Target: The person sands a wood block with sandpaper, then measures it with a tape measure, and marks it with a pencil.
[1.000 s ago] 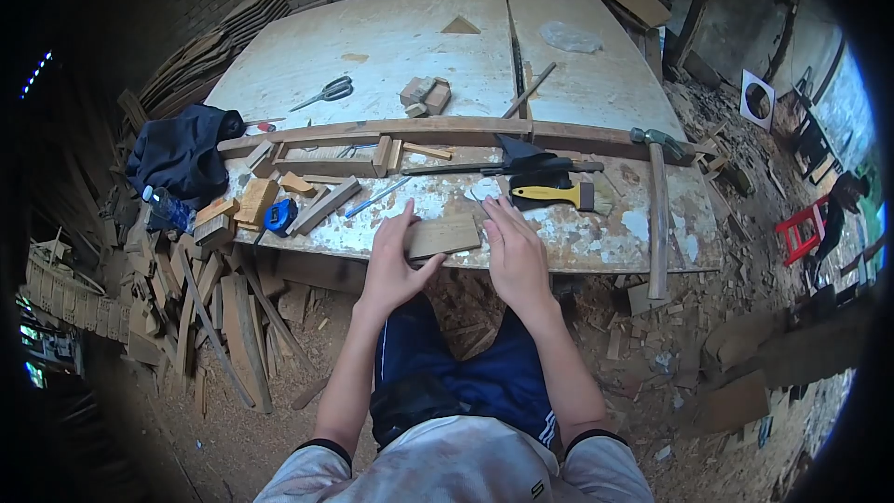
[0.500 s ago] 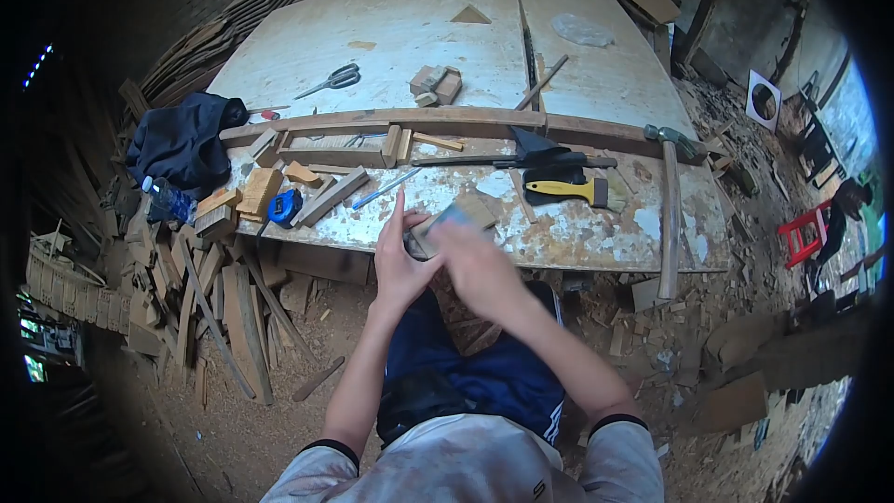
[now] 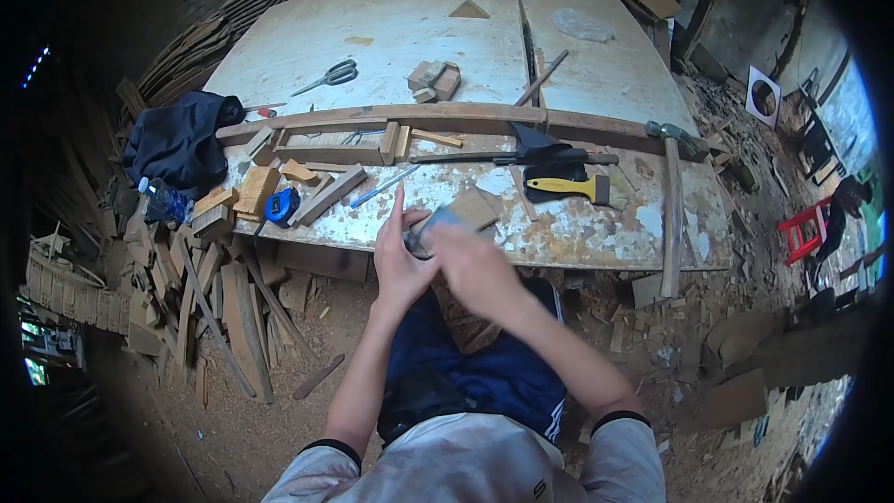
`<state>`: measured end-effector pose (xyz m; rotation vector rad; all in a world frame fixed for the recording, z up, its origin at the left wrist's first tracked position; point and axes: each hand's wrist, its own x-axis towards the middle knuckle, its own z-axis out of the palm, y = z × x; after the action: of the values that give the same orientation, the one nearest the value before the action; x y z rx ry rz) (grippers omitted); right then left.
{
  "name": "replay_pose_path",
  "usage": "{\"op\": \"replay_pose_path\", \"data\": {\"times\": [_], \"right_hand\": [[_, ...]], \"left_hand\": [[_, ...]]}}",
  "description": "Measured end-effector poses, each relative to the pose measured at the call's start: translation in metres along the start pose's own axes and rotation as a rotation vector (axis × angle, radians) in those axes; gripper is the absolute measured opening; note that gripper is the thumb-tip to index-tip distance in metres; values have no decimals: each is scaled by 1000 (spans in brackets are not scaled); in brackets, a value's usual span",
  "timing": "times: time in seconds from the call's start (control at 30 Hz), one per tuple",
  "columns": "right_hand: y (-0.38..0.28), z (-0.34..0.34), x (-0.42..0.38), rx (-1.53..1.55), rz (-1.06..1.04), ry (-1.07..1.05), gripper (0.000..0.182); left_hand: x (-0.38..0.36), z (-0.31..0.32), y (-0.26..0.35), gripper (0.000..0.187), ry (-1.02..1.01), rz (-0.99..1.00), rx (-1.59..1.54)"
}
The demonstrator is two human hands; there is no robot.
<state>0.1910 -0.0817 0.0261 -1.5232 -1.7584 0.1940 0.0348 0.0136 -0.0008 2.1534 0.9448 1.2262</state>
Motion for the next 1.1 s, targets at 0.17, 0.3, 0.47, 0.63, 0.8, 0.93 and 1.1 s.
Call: {"op": "replay_pose_path", "data": {"times": [0.17,0.3,0.47,0.63,0.8,0.93,1.1], "right_hand": [[-6,-5,5,-68,5,-13,32],[13,-21,18,-3,139,-32,34],[-9,4,-5,23,-103,-33,33],[18,-6,0,-268,123,77,38],[12,-6,-3,-86,-10,-5,40],[-1,10,-1,-255,18,123,37],[18,-11,22,-97,201,133,38]], "left_hand": [[1,0,-2,126,-24,-19,36],[1,-4,8,128,-26,-1,40],[-2,1,-5,128,-21,2,73],[2,1,4,124,1,17,46],[1,-2,4,124,-7,26,55],[1,0,2,124,9,24,83],[0,-1,8,124,6,16,84]]}}
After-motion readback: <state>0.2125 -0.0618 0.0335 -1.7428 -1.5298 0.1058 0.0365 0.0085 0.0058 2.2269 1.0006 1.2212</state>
